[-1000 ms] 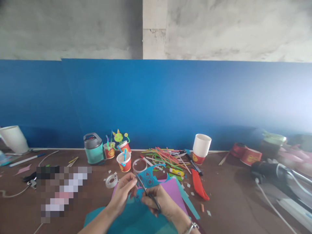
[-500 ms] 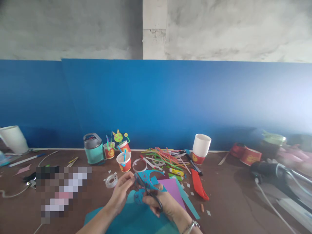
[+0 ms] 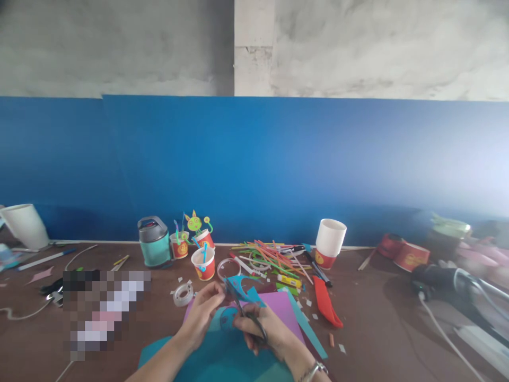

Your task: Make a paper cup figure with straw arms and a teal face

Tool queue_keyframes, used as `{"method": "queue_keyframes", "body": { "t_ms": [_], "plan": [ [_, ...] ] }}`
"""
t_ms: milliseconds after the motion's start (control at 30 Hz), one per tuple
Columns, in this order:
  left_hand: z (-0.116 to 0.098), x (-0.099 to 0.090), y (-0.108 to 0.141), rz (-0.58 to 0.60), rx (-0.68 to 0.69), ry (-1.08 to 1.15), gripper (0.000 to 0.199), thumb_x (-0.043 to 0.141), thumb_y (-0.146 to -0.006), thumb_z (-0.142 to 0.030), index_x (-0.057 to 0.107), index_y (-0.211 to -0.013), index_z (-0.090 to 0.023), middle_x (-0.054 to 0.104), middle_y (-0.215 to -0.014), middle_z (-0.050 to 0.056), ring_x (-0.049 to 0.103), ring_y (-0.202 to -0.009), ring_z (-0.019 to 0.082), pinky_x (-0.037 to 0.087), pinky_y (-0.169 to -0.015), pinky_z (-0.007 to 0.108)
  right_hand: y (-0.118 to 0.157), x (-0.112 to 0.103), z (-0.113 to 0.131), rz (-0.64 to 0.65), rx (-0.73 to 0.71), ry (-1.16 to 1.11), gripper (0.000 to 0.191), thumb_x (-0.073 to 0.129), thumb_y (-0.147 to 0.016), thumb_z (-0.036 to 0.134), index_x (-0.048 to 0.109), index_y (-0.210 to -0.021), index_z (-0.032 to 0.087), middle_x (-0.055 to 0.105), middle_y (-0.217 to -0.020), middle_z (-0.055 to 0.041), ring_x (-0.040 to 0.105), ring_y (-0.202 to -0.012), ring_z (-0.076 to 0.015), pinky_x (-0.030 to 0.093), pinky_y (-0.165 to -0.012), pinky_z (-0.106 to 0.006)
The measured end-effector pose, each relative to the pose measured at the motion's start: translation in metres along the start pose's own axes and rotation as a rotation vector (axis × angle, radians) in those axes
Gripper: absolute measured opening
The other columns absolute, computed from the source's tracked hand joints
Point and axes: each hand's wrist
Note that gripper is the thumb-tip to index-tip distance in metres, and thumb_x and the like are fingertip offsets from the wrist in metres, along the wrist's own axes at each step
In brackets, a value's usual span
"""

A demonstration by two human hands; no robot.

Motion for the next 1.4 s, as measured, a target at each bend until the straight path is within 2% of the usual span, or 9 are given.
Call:
{"method": "queue_keyframes", "body": {
  "t_ms": [167, 400, 667, 1033, 1400],
  "plan": [
    [0.007, -0.004, -0.001, 0.095, -0.011, 0.0, 0.013, 0.067, -0.068, -0.025, 0.056, -0.064, -0.019, 0.055, -0.066, -0.002, 0.049, -0.067, 0.015, 0.038, -0.066, 0.024, 0.003, 0.003, 0.003, 0.057, -0.103, 0.077, 0.04, 0.068, -0.071, 0.052, 0.059, -0.081, 0.015, 0.056, -0.046, 0.0057, 0.044, -0.035, -0.0059, 0.025, -0.036, -0.017],
    [0.007, 0.001, 0.0, -0.028, 0.02, -0.05, 0.017, 0.068, -0.069, -0.029, 0.055, -0.064, -0.02, 0.052, -0.066, -0.003, 0.044, -0.065, 0.014, 0.035, -0.062, 0.022, -0.001, 0.012, 0.003, 0.009, -0.115, 0.057, 0.043, 0.069, -0.069, 0.055, 0.056, -0.084, 0.016, 0.056, -0.046, 0.0064, 0.047, -0.038, -0.0077, 0.029, -0.038, -0.018],
    [0.004, 0.003, 0.002, 0.017, 0.009, -0.053, 0.018, 0.068, -0.07, -0.03, 0.055, -0.064, -0.019, 0.054, -0.067, -0.002, 0.046, -0.067, 0.015, 0.036, -0.065, 0.023, -0.004, 0.014, -0.001, -0.026, -0.129, 0.068, 0.047, 0.07, -0.068, 0.058, 0.056, -0.084, 0.016, 0.056, -0.048, 0.0054, 0.048, -0.04, -0.0087, 0.032, -0.039, -0.018],
    [0.001, 0.006, 0.005, 0.023, -0.002, -0.092, 0.02, 0.068, -0.07, -0.033, 0.055, -0.063, -0.02, 0.054, -0.067, -0.002, 0.046, -0.068, 0.016, 0.036, -0.065, 0.023, -0.007, 0.014, -0.003, -0.048, -0.139, 0.094, 0.041, 0.072, -0.069, 0.053, 0.057, -0.079, 0.017, 0.05, -0.045, 0.0078, 0.046, -0.039, -0.0079, 0.035, -0.038, -0.018],
    [0.0, 0.006, 0.004, 0.03, 0.004, -0.054, 0.019, 0.069, -0.069, -0.031, 0.055, -0.062, -0.02, 0.056, -0.068, -0.002, 0.048, -0.067, 0.015, 0.037, -0.065, 0.023, -0.006, 0.017, -0.001, -0.062, -0.155, 0.065, 0.039, 0.07, -0.071, 0.054, 0.054, -0.076, 0.018, 0.042, -0.043, 0.0098, 0.037, -0.037, -0.0063, 0.029, -0.036, -0.018]
  ]
}}
Point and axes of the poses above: each hand's wrist, its own y-axis away from the middle knuckle, its own x-axis out of the palm, z = x × y
